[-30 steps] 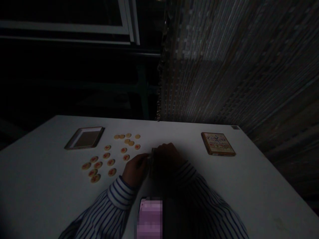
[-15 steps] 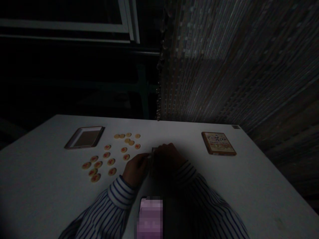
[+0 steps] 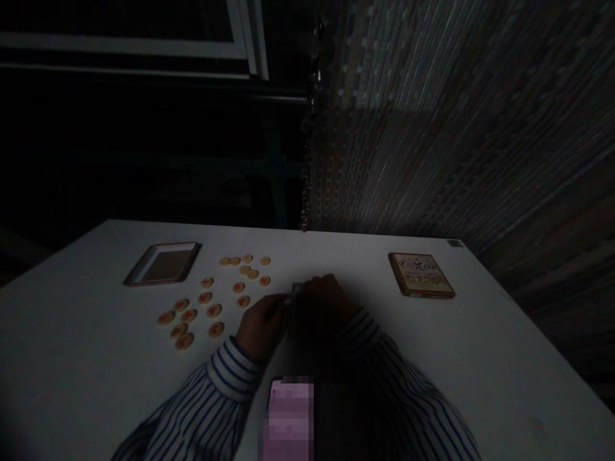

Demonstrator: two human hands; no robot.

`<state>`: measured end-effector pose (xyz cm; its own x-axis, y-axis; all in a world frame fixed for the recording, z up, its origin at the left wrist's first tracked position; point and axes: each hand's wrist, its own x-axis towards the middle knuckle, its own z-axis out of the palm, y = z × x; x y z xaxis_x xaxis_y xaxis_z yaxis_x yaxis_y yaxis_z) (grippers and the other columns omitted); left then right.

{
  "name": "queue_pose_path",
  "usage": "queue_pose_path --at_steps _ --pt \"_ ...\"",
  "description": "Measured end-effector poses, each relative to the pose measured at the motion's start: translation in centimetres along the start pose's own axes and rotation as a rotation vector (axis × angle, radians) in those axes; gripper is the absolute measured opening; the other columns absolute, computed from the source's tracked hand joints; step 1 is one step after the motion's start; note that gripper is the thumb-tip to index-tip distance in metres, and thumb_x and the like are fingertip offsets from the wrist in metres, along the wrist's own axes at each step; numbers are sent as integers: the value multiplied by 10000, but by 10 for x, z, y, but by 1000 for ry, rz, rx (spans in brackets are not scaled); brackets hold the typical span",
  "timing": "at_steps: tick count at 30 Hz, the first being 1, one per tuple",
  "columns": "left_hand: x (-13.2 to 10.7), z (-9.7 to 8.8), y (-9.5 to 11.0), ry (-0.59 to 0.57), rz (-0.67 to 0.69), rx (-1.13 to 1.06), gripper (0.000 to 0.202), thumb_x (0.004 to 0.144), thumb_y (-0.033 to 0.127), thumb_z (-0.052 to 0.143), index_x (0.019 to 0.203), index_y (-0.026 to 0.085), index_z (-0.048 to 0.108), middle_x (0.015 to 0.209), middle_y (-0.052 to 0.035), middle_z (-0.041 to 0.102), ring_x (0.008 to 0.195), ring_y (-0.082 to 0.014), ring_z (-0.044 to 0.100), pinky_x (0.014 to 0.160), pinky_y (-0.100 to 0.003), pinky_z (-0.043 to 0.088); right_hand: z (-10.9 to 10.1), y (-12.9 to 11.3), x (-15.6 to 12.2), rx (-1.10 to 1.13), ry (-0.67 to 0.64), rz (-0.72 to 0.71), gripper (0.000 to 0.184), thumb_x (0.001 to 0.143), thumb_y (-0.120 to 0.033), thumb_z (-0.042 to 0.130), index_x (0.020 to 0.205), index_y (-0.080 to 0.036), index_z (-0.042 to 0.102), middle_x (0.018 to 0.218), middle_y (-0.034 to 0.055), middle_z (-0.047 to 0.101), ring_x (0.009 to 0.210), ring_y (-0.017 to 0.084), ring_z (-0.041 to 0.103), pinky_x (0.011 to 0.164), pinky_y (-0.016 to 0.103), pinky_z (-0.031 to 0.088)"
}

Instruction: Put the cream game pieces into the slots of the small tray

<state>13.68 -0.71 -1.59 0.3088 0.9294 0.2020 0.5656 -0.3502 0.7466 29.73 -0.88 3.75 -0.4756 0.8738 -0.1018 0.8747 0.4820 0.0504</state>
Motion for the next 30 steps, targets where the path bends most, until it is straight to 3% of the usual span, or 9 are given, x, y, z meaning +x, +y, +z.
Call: queue_pose_path --at_steps 12,19,25,30 --pt "0 1 -2 19 13 -19 285 768 182 406 988 180 587 977 -54 631 913 -161 572 834 -309 449 -1 2 -1 12 41 14 255 769 -392 467 777 -181 610 792 88 629 739 215 564 648 319 352" --pt "0 -4 4 47 13 -31 271 770 202 414 971 159 592 950 -67 636 887 -162 579 812 -301 457 0 14 6 33 66 83 228 791 -319 455 941 -228 601 864 79 632 813 206 550 671 306 339" --pt "0 -12 7 94 21 -80 267 776 229 417 975 174 586 958 -64 631 893 -166 577 809 -309 456 -3 17 6 85 213 80 284 788 -243 472 1052 -212 572 985 72 622 881 180 536 723 284 344" --pt "8 -36 2 168 21 -71 269 781 277 428 974 181 589 991 -64 625 908 -167 574 818 -307 450 -2 18 7 138 363 80 255 813 -248 426 1004 -202 588 960 57 634 865 155 540 747 270 349"
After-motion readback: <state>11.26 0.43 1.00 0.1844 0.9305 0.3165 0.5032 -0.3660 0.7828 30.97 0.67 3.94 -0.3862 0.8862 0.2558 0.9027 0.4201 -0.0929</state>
